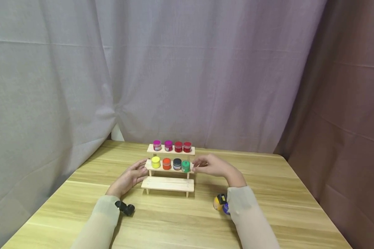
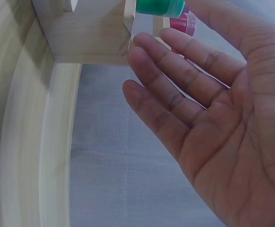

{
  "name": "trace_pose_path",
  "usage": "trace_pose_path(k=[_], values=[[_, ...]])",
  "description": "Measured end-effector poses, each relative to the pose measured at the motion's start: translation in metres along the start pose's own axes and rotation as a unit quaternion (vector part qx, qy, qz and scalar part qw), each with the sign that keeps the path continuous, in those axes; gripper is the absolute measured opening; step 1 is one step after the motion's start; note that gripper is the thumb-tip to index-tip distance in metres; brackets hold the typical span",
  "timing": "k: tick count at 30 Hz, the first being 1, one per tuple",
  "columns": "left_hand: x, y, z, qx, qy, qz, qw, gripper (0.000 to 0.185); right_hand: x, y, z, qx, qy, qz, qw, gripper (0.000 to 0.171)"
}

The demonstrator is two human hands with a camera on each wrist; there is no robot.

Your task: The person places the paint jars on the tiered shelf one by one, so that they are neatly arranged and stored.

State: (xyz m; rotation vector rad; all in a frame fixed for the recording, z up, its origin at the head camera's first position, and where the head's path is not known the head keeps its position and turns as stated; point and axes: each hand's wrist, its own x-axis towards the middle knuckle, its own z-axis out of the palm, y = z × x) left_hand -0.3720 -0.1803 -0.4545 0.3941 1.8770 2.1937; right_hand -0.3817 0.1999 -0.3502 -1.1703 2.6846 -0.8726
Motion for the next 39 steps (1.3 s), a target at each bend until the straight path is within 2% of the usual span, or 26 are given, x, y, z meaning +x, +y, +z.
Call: trace_pose_path(k=[7,13,28,39], values=[[0.0,0.001,0.0,-0.004,0.009,-0.006,0.9999,0.065,-0.004,0.002,-0.002,-0.004,-0.003,-0.005,1.0,0.035],[0.0,0.0,0.0,-0.003,0.003,-0.002,1.0,0.065,-0.01,0.007,-0.002,-0.023,-0.008,0.003,1.0,0.038],[-0.001,0.0,-0.001,-0.006,0.0,-0.004,1.0,0.063,-0.051,0.014,-0.003,-0.047,-0.047,0.029,0.997,0.028],[0.001,-0.003,-0.002,-0.003,-0.001,0.0,1.0,0.066,-0.073,0.02,0.004,0.045,-0.114,0.09,0.988,0.033]])
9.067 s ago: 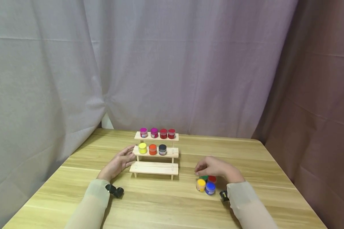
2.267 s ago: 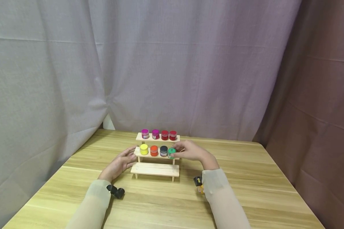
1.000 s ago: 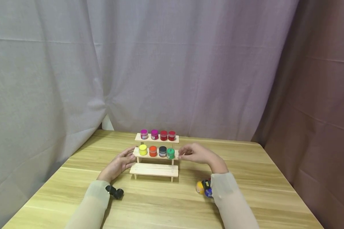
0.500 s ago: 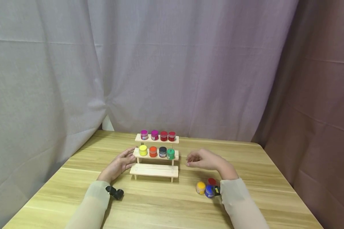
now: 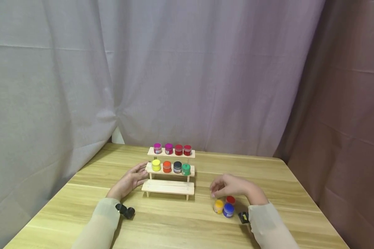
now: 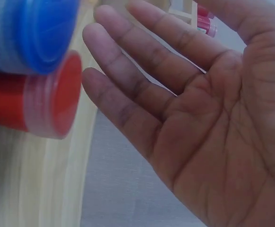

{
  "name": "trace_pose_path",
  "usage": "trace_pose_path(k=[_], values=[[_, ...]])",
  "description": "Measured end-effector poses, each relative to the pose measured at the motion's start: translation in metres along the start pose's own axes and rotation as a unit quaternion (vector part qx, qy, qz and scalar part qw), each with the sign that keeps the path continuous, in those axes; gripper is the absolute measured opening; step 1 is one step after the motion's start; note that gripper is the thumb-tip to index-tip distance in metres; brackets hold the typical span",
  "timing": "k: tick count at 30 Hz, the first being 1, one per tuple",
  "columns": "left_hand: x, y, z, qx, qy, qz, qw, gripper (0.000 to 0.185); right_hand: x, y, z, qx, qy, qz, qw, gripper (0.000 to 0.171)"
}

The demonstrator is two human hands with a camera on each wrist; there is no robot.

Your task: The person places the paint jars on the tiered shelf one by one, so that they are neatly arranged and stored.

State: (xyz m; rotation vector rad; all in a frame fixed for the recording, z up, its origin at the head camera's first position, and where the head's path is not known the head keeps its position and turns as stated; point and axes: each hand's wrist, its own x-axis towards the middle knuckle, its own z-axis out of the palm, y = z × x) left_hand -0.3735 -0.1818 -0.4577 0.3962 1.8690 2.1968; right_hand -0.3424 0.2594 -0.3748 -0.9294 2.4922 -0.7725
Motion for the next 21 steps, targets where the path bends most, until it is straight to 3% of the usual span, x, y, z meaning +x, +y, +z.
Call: trace_pose_path(k=[13,21], values=[[-0.001,0.002,0.003,0.001,0.004,0.001,1.0,0.065,-0.001,0.007,0.014,0.03,-0.035,-0.027,0.999,0.027],[0.0,0.001,0.002,0.001,-0.007,0.009,0.9999,0.067,0.004,0.008,0.02,0.031,-0.034,-0.006,0.999,0.021]])
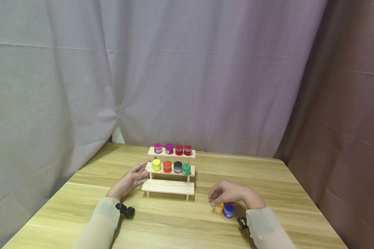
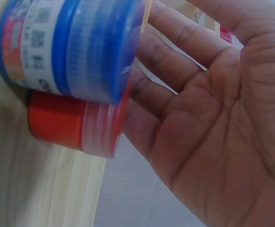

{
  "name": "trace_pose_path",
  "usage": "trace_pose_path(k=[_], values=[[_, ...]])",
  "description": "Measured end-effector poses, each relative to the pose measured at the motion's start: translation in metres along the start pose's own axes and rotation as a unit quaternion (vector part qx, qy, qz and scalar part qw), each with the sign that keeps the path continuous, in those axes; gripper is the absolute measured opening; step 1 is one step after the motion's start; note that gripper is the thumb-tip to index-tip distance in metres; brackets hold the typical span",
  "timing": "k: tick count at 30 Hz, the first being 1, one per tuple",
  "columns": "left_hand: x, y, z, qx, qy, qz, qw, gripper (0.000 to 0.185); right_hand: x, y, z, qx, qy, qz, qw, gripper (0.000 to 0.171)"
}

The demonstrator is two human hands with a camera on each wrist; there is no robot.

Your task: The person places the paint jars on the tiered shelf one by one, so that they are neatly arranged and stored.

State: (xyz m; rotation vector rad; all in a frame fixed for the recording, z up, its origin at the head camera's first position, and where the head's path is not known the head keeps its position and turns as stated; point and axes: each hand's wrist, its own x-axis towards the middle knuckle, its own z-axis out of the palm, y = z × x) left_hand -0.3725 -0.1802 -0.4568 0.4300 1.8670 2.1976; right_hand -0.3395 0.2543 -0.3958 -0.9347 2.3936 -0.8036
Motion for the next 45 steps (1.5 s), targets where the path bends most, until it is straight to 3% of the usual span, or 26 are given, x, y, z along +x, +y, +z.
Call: trace_pose_path(k=[13,32,39,45], values=[[-0.001,0.002,0.001,0.001,-0.002,-0.005,1.0,0.069,-0.009,-0.001,-0.005,0.02,-0.034,0.014,0.999,0.027],[0.0,0.001,0.0,0.001,0.0,-0.01,1.0,0.067,-0.007,0.002,-0.006,-0.023,0.002,0.018,1.0,0.024],[0.0,0.0,0.0,0.001,0.001,-0.01,1.0,0.066,-0.005,0.006,-0.006,-0.001,0.01,0.02,1.0,0.033],[0.0,0.001,0.0,-0.004,0.004,-0.01,0.9999,0.067,-0.004,0.009,-0.006,0.008,0.013,0.013,1.0,0.029]])
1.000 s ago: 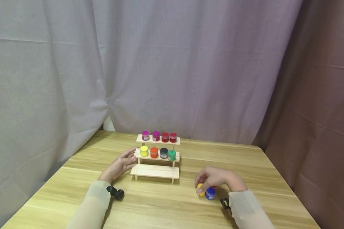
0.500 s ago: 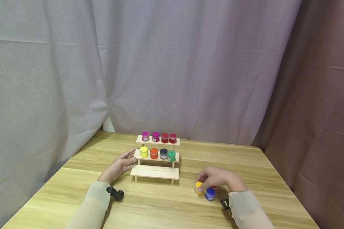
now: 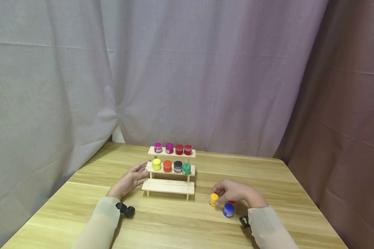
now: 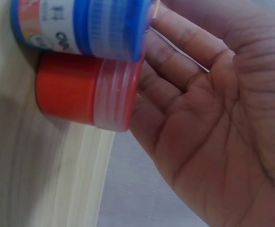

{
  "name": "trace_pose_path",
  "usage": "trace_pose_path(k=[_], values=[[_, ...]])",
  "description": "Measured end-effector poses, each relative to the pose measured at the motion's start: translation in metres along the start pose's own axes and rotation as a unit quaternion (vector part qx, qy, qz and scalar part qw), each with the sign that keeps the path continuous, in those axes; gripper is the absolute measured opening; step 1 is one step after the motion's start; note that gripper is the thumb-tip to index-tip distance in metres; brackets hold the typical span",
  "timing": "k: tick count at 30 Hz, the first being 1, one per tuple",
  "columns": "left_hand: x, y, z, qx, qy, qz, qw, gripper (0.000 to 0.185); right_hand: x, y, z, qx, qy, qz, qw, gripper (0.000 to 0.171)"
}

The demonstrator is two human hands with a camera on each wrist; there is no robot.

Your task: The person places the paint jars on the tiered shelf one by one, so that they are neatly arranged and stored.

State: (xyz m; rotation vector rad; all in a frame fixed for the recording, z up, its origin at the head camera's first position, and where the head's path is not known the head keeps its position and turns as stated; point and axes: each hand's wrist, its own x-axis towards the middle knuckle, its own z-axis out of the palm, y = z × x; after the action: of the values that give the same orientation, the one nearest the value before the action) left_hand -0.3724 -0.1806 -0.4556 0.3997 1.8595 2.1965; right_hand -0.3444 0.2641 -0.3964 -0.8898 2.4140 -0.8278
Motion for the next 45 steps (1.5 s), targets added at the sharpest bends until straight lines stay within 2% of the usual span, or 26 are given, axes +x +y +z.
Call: trace_pose_path(k=[17,26,38,45], values=[[0.0,0.0,0.0,0.001,-0.01,0.006,0.9999,0.066,0.002,0.003,0.001,-0.026,0.022,-0.011,0.999,0.026],[0.001,-0.001,0.0,0.004,0.011,0.003,0.9999,0.066,0.003,0.003,0.0,-0.039,0.029,-0.019,0.999,0.024],[0.002,-0.004,0.001,0.005,0.005,0.002,1.0,0.066,-0.001,0.0,-0.004,-0.055,0.049,-0.013,0.997,0.025],[0.001,-0.004,-0.001,0.0,0.012,0.001,0.9999,0.062,0.003,-0.01,-0.007,-0.071,0.061,-0.034,0.995,0.023]])
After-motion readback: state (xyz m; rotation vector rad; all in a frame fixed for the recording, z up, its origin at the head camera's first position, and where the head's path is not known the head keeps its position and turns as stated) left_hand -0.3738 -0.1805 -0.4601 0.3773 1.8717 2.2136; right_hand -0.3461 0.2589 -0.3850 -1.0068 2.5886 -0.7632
